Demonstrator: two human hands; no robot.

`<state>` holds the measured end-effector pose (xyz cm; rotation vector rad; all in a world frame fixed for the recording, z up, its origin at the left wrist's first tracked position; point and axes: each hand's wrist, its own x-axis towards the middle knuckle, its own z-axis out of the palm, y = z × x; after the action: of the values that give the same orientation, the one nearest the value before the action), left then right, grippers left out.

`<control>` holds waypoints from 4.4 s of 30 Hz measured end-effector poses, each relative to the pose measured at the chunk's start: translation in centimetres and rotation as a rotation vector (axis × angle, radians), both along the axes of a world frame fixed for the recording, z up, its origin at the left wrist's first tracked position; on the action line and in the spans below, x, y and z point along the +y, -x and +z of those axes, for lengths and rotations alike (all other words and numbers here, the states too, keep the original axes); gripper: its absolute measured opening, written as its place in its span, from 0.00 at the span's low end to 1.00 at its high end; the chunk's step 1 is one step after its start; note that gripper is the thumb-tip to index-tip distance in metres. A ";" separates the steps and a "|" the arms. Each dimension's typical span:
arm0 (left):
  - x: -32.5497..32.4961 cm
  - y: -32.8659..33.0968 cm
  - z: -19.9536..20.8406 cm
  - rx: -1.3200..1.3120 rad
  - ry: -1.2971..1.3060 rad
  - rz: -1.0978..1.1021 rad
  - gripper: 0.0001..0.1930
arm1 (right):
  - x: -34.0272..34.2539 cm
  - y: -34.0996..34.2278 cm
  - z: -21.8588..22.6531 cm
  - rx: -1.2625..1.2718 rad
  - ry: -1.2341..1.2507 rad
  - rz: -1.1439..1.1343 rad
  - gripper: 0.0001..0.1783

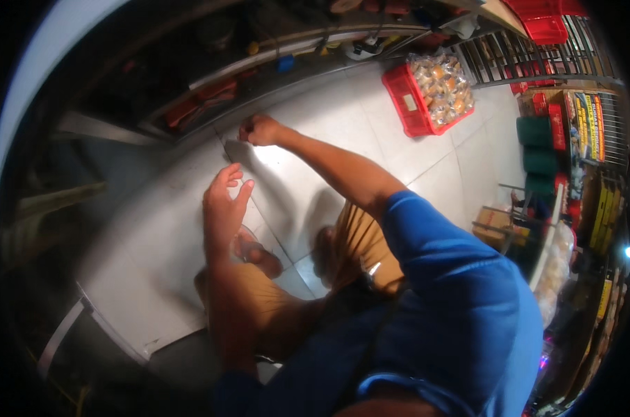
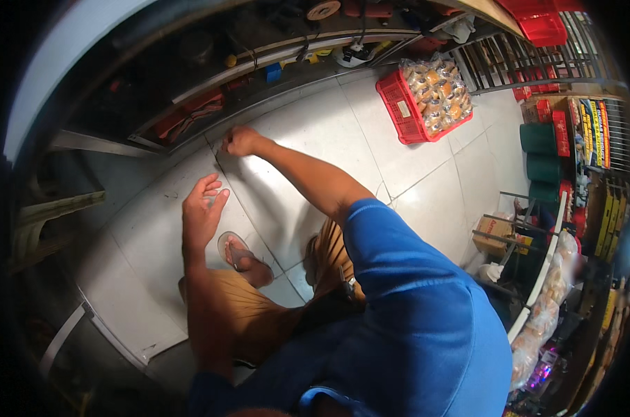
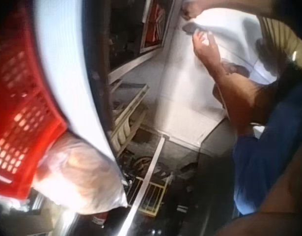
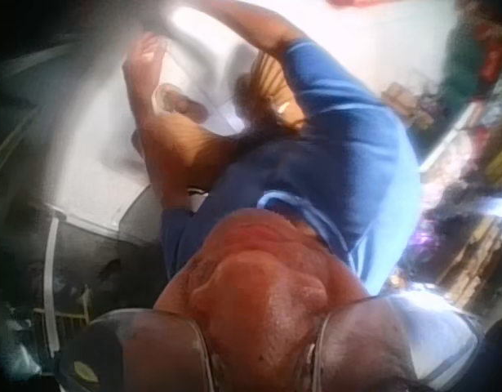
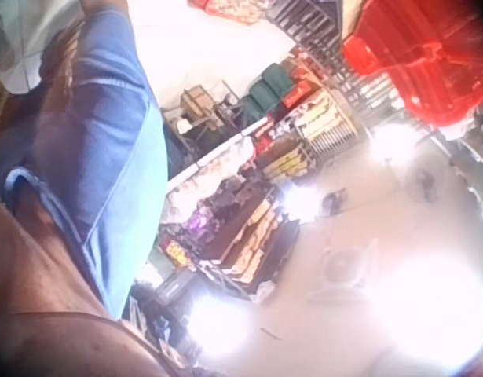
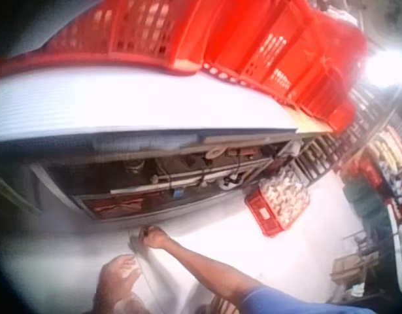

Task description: The person manipulates a small white plastic component and a wire, then retrieves a red toolbox and a clear plastic container from a refrigerator. They open the container to access small parts and continue working on the wire and component on a metal table.

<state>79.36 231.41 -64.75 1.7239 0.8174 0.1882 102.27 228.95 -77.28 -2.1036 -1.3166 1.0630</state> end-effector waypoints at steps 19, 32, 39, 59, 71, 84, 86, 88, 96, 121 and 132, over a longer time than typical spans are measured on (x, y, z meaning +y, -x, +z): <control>3.6 5.9 -3.2 0.075 -0.305 -0.095 0.35 | 12.7 -9.5 -18.3 -0.204 -0.645 -0.107 0.28; 14.8 -7.0 -14.5 -0.025 -0.939 0.422 0.29 | 12.9 -9.8 -12.8 0.903 -0.248 -0.509 0.17; 17.7 -10.7 -19.0 -0.059 -1.128 0.578 0.31 | 13.8 -9.9 -12.3 0.868 -0.216 -0.466 0.19; 11.6 -7.9 -17.1 0.425 -1.219 0.495 0.46 | 7.9 -4.0 -10.5 0.299 -0.343 -0.706 0.22; -4.6 -1.2 -16.8 0.467 -0.498 0.633 0.51 | -8.8 2.5 -11.9 0.243 -0.184 -0.737 0.25; -9.3 -3.0 -13.2 0.468 -0.405 0.543 0.46 | -13.4 3.3 -4.0 0.189 0.153 -0.317 0.37; -8.7 -4.1 -13.2 0.346 -0.223 0.620 0.44 | -12.2 3.3 -2.9 0.063 0.130 -0.260 0.44; -8.3 -4.9 -12.4 0.248 -0.214 0.779 0.42 | -11.6 2.0 -6.2 -0.006 0.017 -0.255 0.48; -10.1 -6.6 -8.1 0.210 -0.096 0.514 0.37 | -4.4 3.2 1.4 0.462 -0.001 -0.305 0.57; -0.7 -2.5 -13.6 0.633 -0.198 0.651 0.61 | -3.1 2.0 -2.7 0.397 0.011 -0.256 0.46; -4.8 4.9 -14.9 0.418 -0.045 0.628 0.57 | -10.1 6.0 -0.4 0.543 0.080 -0.258 0.36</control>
<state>74.43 226.57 -79.66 1.5169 1.6667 0.2714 96.30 218.80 -77.68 -1.7878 -0.7333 1.4486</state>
